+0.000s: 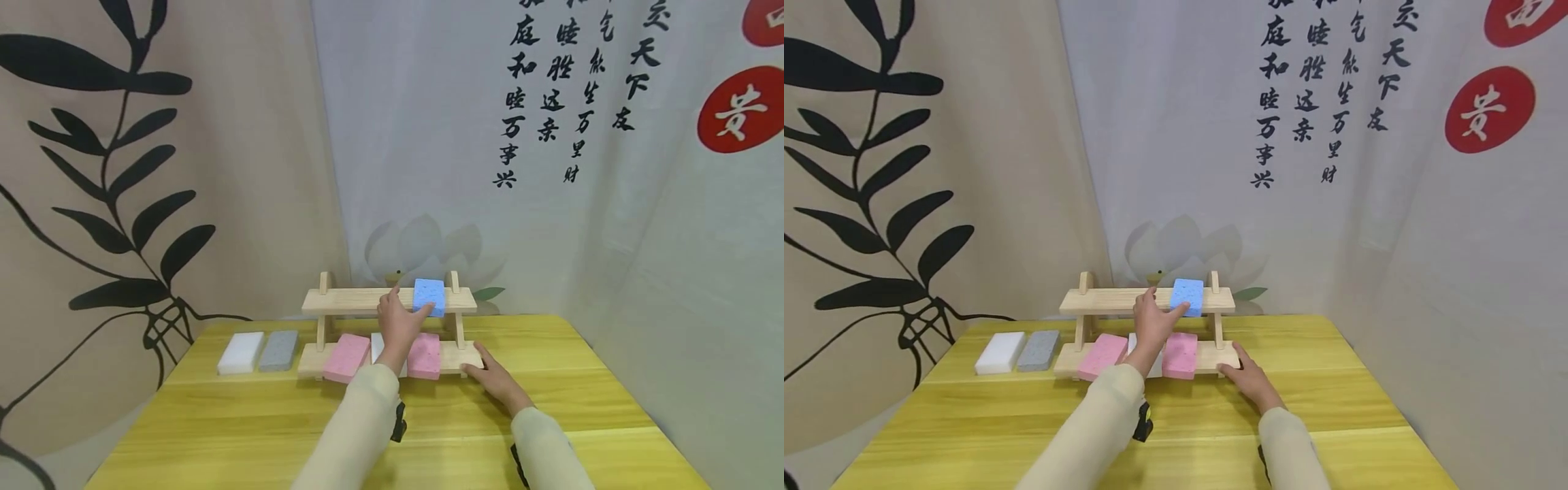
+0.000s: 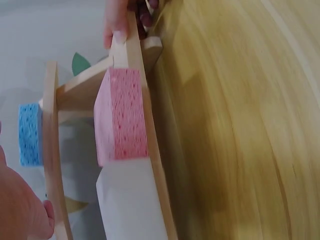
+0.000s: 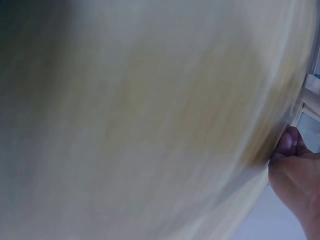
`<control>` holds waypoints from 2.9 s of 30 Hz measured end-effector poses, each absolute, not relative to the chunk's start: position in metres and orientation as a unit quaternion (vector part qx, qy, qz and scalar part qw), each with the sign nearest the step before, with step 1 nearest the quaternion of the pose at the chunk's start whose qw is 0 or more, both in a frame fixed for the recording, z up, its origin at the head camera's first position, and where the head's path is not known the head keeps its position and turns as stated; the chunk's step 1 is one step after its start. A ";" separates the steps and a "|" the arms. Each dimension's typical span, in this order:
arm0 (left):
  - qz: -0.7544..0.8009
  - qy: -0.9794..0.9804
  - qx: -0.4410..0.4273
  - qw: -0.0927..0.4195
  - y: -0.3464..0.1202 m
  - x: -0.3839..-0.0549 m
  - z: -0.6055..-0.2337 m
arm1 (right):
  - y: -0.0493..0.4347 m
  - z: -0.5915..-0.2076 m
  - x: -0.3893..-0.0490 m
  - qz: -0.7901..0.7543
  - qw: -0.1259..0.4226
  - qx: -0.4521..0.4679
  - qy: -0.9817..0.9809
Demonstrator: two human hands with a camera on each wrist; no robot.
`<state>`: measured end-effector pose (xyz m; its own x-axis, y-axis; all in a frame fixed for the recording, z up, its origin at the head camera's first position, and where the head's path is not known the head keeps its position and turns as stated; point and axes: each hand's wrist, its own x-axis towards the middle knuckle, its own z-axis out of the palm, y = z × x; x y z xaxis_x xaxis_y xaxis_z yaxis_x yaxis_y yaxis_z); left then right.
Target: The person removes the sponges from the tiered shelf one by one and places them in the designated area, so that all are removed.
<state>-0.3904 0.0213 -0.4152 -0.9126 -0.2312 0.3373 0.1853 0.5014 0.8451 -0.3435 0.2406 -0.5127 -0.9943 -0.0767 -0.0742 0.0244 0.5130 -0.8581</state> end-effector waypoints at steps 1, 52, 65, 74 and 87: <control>-0.498 -0.841 0.015 0.211 0.024 -0.390 -0.416 | 0.240 -0.512 -0.343 -0.494 0.051 -0.017 0.868; -0.475 -0.848 0.067 0.226 0.057 -0.397 -0.426 | 0.230 -0.500 -0.341 -0.463 0.055 0.000 0.885; -0.476 -0.843 0.046 0.247 0.035 -0.397 -0.422 | 0.237 -0.504 -0.343 -0.458 0.069 -0.001 0.886; -0.483 -0.839 0.039 0.248 0.013 -0.395 -0.410 | 0.241 -0.505 -0.346 -0.454 0.073 -0.010 0.888; -0.500 -0.826 0.031 0.260 -0.014 -0.395 -0.393 | 0.242 -0.509 -0.349 -0.465 0.078 -0.013 0.882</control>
<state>-0.3954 -0.0140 -0.3934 -0.8633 -0.3099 0.3983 0.2089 0.4991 0.8410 -0.3486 0.2418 -0.5090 -0.9874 -0.0962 -0.1256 0.0493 0.5673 -0.8220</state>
